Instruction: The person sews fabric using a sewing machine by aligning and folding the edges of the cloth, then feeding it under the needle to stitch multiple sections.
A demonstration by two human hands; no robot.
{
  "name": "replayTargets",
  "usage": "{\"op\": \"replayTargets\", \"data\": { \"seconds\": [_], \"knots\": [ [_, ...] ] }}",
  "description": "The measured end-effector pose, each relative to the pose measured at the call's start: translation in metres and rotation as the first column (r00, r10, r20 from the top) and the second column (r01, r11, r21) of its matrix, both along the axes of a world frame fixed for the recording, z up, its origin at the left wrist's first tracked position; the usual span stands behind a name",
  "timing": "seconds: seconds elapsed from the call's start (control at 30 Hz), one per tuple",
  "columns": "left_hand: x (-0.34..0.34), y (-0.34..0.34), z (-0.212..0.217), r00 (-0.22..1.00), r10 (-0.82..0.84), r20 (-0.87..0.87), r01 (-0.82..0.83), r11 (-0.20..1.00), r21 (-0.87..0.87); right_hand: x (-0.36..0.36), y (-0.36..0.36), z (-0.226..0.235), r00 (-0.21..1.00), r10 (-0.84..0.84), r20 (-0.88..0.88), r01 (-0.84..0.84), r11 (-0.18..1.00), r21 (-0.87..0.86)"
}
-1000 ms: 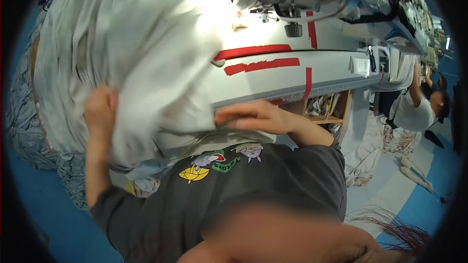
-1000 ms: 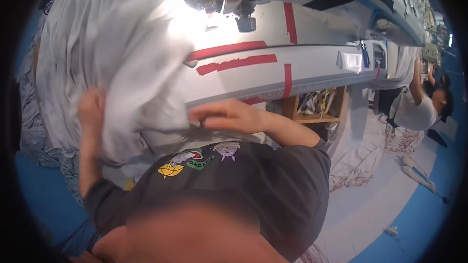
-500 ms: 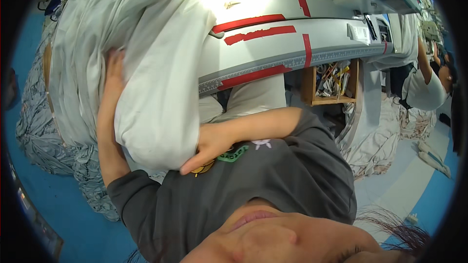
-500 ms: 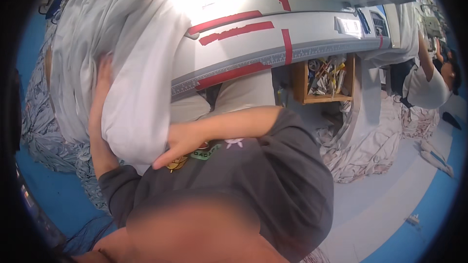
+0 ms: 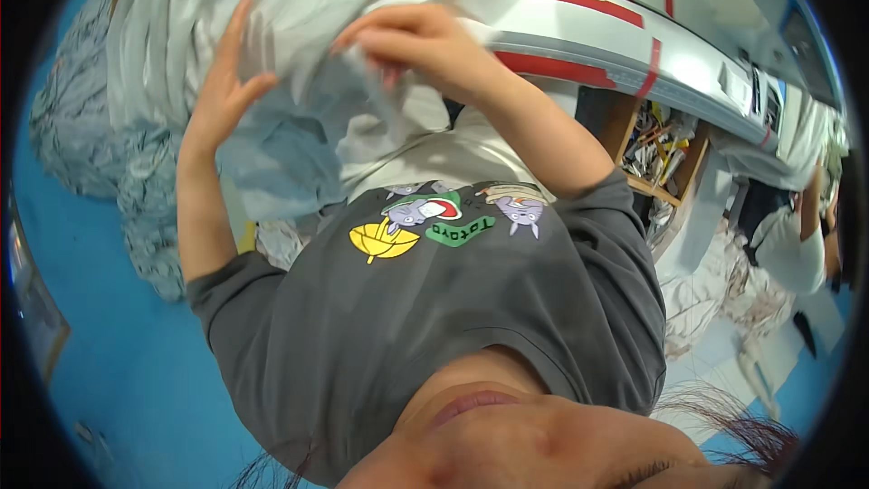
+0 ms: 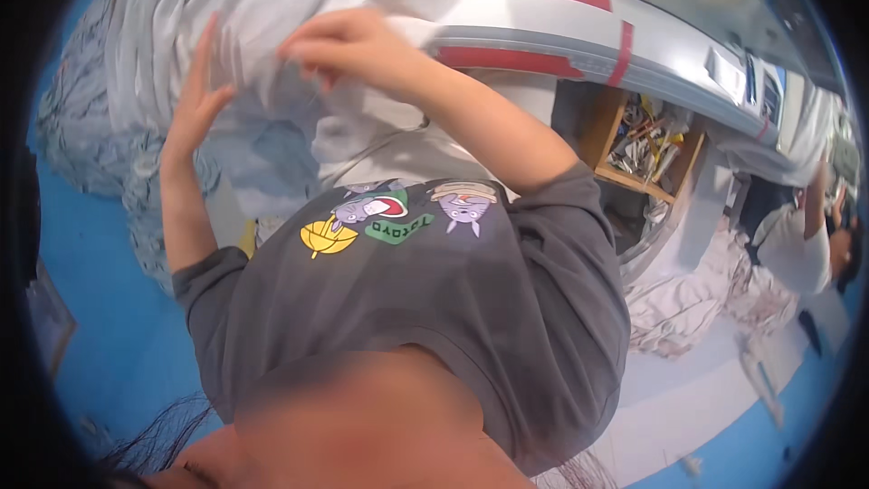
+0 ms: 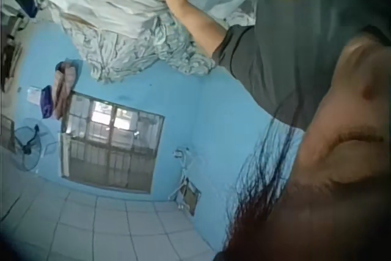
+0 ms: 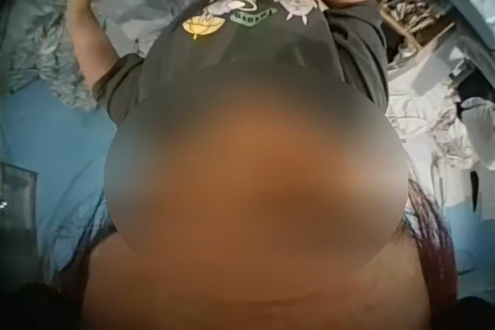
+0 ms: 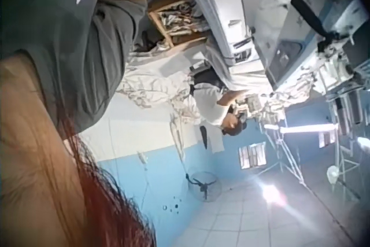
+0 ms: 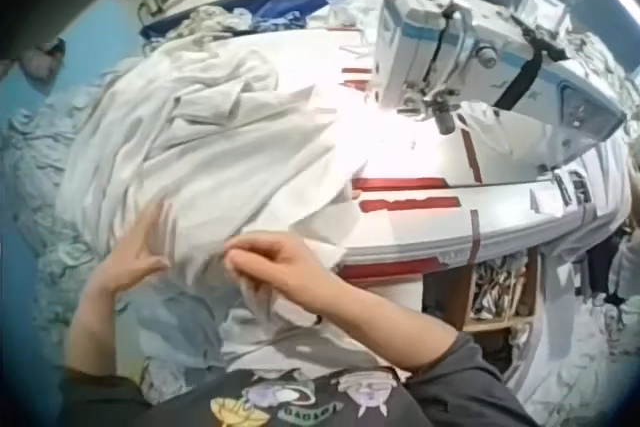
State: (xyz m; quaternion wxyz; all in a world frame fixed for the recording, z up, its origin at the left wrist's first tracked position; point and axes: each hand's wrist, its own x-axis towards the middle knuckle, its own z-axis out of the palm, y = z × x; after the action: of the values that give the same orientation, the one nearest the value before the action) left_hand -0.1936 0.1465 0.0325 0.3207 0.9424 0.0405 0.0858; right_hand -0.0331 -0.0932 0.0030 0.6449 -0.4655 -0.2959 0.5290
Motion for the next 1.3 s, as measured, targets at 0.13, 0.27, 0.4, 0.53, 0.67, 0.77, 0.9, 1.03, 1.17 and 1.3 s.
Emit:
{"op": "replayTargets", "data": {
  "seconds": [0.13, 0.27, 0.4, 0.53, 0.67, 0.77, 0.9, 1.03, 1.17, 1.3],
  "knots": [
    [-0.060, 0.120, -0.069, 0.921, 0.360, -0.148, -0.339, 0.928, 0.153, -0.017, -0.052, -0.011, 0.717, -0.697, 0.014, 0.697, 0.717, -0.017],
    [-0.007, 0.106, -0.055, 0.956, 0.292, 0.018, -0.284, 0.910, 0.301, -0.055, -0.094, -0.055, 0.891, -0.446, -0.077, 0.432, 0.889, -0.149],
    [-0.002, 0.094, -0.055, 0.955, 0.290, 0.065, -0.295, 0.901, 0.317, -0.070, -0.070, -0.100, 0.852, -0.521, -0.057, 0.509, 0.848, -0.146],
    [-0.032, 0.114, -0.050, 0.909, 0.416, -0.028, -0.383, 0.861, 0.335, -0.109, -0.013, -0.090, 0.995, -0.086, 0.047, 0.091, 0.989, -0.120],
    [-0.033, 0.089, 0.004, 0.801, 0.549, -0.238, -0.436, 0.808, 0.397, -0.109, -0.015, -0.049, 0.990, 0.120, 0.071, -0.123, 0.992, 0.039],
    [-0.009, 0.060, 0.000, 0.887, 0.402, -0.227, -0.278, 0.857, 0.433, -0.074, -0.061, 0.003, 0.861, -0.013, 0.509, -0.107, 0.973, 0.206],
    [0.021, 0.000, -0.009, 0.959, 0.098, -0.265, -0.029, 0.967, 0.252, -0.067, -0.151, 0.046, 0.985, -0.156, -0.077, 0.173, 0.931, 0.322],
    [0.012, 0.102, -0.045, 0.911, 0.393, -0.130, -0.282, 0.819, 0.499, -0.066, -0.145, 0.019, 0.855, 0.449, 0.260, -0.346, 0.867, -0.358],
    [0.071, -0.041, 0.006, 0.927, 0.192, 0.322, -0.275, 0.932, 0.237, -0.117, -0.145, -0.064, 0.527, 0.295, 0.797, 0.073, 0.919, -0.388],
    [0.048, -0.196, -0.001, 0.959, -0.087, -0.268, 0.117, 0.988, 0.097, -0.120, -0.124, -0.048, 0.466, 0.129, 0.875, -0.059, 0.992, -0.114]
  ]
}}
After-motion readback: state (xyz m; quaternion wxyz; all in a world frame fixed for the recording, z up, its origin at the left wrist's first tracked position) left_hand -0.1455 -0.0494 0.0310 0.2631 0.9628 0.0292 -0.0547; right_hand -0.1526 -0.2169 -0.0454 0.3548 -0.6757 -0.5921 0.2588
